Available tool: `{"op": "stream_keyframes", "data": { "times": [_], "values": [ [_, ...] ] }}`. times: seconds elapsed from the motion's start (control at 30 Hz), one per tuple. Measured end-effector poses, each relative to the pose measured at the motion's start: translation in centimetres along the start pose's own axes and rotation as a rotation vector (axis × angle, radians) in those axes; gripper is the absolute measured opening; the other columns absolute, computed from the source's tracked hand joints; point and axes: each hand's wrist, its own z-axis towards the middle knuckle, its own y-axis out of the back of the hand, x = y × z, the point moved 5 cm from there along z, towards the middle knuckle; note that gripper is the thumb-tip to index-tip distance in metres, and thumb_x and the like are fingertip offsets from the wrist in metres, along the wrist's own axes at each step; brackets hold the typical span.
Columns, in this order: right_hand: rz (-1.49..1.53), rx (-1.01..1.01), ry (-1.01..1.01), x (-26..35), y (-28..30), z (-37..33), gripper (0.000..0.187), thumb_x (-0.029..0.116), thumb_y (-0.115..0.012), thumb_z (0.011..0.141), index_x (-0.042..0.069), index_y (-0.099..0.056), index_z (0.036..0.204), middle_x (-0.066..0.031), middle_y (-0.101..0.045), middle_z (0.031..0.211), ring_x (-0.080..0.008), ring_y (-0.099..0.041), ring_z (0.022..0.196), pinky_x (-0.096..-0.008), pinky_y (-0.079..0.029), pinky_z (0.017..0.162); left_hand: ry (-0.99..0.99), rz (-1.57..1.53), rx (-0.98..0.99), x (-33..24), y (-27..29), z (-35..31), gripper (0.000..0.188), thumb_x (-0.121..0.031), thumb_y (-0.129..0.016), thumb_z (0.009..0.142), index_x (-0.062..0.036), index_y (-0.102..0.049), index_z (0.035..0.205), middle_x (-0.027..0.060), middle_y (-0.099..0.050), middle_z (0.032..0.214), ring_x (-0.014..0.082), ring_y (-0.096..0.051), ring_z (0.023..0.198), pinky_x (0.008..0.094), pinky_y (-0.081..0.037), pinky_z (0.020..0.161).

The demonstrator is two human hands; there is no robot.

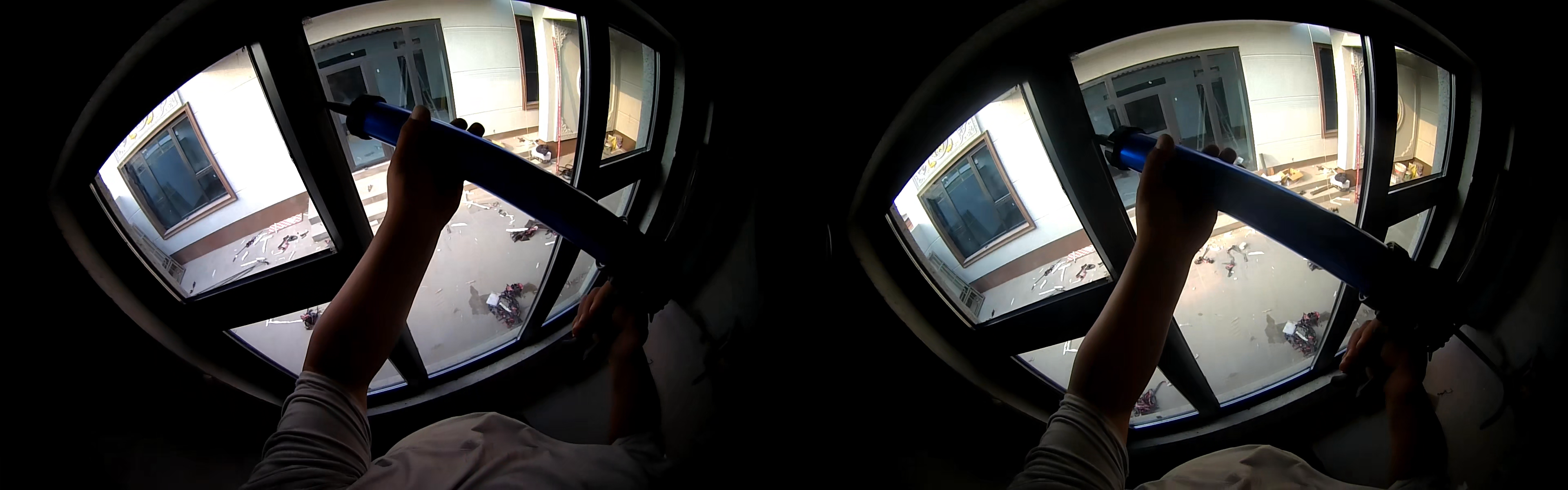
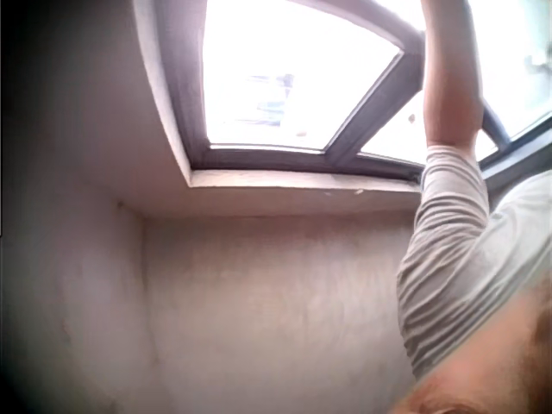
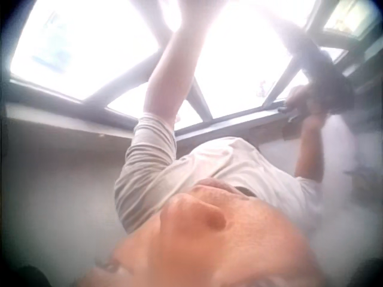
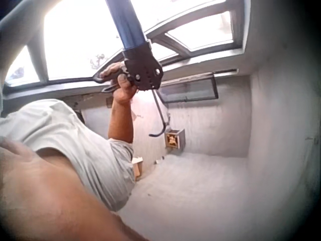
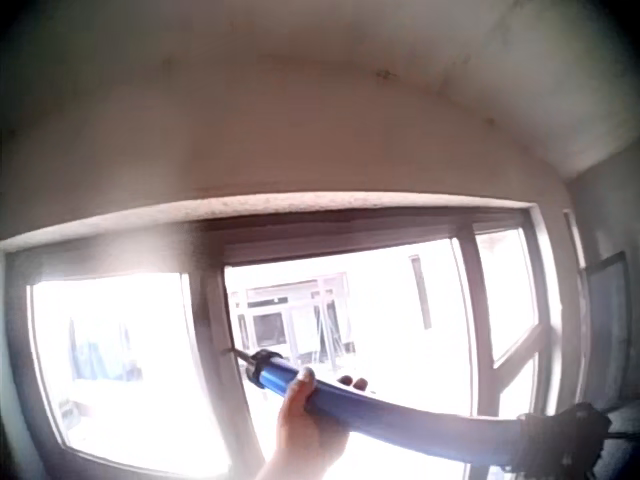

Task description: The person climbs a stepladder and uses a caulking gun to apply sealant along the interior edges of a large window frame. They move the ladder to different positions to reach various sections of the frame and continue applying the sealant in continuous lines.

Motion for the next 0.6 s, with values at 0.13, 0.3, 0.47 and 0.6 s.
{"op": "stream_keyframes", "data": {
  "times": [0.13,0.3,0.47,0.6],
  "values": [
    [-0.028,0.026,-0.057,-2.0,0.7,-2.2,0.040,0.040,-0.055,0.094,-0.001,-0.057,0.093,-0.0177,-0.063,0.074,-0.0243,-0.066,0.066,-0.0335,-0.058,0.058,0.061,0.024,-0.142,1.6,2.8,-1.7,0.103,-0.035,-0.075,0.083,-0.0009,-0.003,0.148,0.0292,-0.034,0.135,0.0484,-0.038,0.131,0.0654,-0.023,0.112],
    [0.072,0.007,-0.123,-4.8,1.8,-5.3,0.037,0.036,-0.060,0.092,-0.001,-0.058,0.090,-0.0163,-0.062,0.075,-0.0233,-0.065,0.066,-0.0311,-0.057,0.058,0.081,0.071,-0.260,3.6,5.1,-4.3,0.073,-0.028,-0.071,0.087,0.0089,-0.025,0.131,0.0203,-0.047,0.109,0.0420,-0.059,0.110,0.0548,-0.045,0.103],
    [0.133,-0.049,-0.232,-6.6,2.8,-7.9,0.033,0.032,-0.065,0.087,-0.001,-0.058,0.087,-0.0144,-0.060,0.072,-0.0213,-0.063,0.063,-0.0297,-0.054,0.057,0.151,0.080,-0.420,6.2,7.6,-7.0,0.072,-0.024,-0.070,0.083,0.0084,-0.027,0.130,0.0212,-0.046,0.111,0.0417,-0.060,0.109,0.0552,-0.046,0.101],
    [0.153,-0.110,-0.328,-8.2,3.9,-9.9,0.035,0.032,-0.063,0.083,-0.002,-0.059,0.081,-0.0136,-0.060,0.067,-0.0205,-0.061,0.062,-0.0294,-0.052,0.056,0.190,0.081,-0.498,8.3,10.1,-8.8,0.071,-0.024,-0.070,0.082,0.0067,-0.028,0.130,0.0205,-0.046,0.111,0.0411,-0.060,0.109,0.0555,-0.048,0.096]
  ]
}}
